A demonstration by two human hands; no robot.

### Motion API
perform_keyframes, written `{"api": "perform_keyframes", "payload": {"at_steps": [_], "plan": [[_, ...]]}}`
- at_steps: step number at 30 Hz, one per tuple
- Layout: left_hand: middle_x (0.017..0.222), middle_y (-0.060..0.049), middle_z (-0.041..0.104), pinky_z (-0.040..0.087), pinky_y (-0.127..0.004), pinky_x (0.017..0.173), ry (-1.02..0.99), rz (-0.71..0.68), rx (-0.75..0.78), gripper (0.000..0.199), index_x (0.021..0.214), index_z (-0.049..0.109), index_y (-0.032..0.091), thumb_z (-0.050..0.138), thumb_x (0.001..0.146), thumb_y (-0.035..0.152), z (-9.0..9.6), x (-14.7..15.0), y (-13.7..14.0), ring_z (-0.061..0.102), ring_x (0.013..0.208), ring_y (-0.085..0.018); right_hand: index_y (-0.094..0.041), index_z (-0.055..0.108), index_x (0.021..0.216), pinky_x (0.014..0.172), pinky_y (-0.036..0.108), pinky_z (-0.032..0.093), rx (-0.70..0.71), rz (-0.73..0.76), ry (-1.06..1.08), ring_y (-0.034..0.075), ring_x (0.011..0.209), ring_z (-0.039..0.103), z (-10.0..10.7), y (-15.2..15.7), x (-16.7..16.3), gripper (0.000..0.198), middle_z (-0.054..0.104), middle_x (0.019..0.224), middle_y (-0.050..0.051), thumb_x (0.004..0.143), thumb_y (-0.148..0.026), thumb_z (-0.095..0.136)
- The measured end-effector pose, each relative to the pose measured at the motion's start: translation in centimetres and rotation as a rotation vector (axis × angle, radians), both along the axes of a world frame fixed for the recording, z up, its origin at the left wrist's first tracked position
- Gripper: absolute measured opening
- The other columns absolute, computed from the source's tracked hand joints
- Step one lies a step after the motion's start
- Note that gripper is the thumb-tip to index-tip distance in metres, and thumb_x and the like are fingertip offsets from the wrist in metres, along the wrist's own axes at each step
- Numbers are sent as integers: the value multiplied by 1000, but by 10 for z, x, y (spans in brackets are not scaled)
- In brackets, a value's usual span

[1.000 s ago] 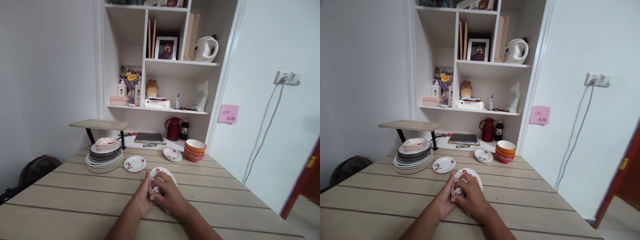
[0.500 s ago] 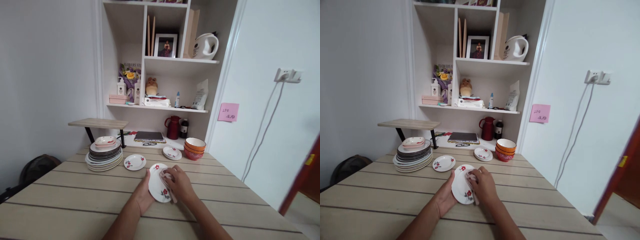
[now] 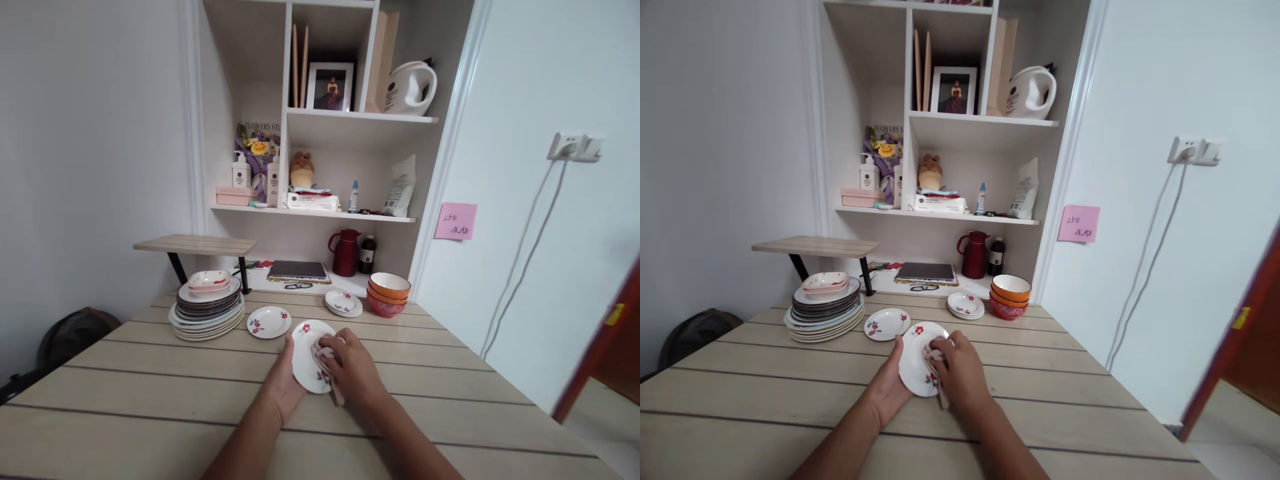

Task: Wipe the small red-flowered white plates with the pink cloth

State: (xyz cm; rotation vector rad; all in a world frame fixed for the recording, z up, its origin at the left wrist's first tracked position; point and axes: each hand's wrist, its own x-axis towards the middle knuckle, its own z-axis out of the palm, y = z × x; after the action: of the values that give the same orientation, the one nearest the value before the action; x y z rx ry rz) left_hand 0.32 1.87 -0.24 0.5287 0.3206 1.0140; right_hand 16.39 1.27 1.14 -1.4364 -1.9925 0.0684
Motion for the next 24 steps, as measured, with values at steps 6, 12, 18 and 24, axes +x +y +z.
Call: {"api": "perform_keyframes", "payload": {"at_steps": [6, 12, 18, 24], "plan": [[124, -16, 67, 39, -44, 105, -86, -6, 9, 68, 133, 56, 12, 42, 90, 62, -4, -7, 5, 58, 120, -30, -27, 69, 108, 77, 27, 42, -139, 135, -15, 18, 88, 62, -1, -8, -7, 28, 64, 104, 4, 80, -27, 64], [115, -16, 71, 42, -40, 102, 17, -3, -4, 66, 129, 60, 10, 44, 90, 61, -6, -8, 6, 63, 113, -29, -32, 69, 109, 80, 26, 42, -139, 313, -16, 16, 88, 61, -1, -12, -12, 38, 63, 103, 1, 74, -19, 66], [120, -15, 70, 40, -42, 103, -26, -57, 15, 68, 133, 57, 14, 39, 90, 63, 1, -5, 1, 60, 117, -29, -31, 68, 111, 78, 27, 43, -43, 99, 66, 17, 89, 62, -3, 1, 1, 37, 60, 105, 2, 80, -15, 57], [121, -15, 69, 39, -42, 103, 90, -128, 1, 64, 133, 57, 15, 43, 90, 61, 1, 1, -5, 59, 119, -29, -29, 67, 112, 76, 30, 44, 116, -109, 102, 21, 94, 60, -2, 12, 3, 31, 60, 107, 5, 86, -17, 54]]}}
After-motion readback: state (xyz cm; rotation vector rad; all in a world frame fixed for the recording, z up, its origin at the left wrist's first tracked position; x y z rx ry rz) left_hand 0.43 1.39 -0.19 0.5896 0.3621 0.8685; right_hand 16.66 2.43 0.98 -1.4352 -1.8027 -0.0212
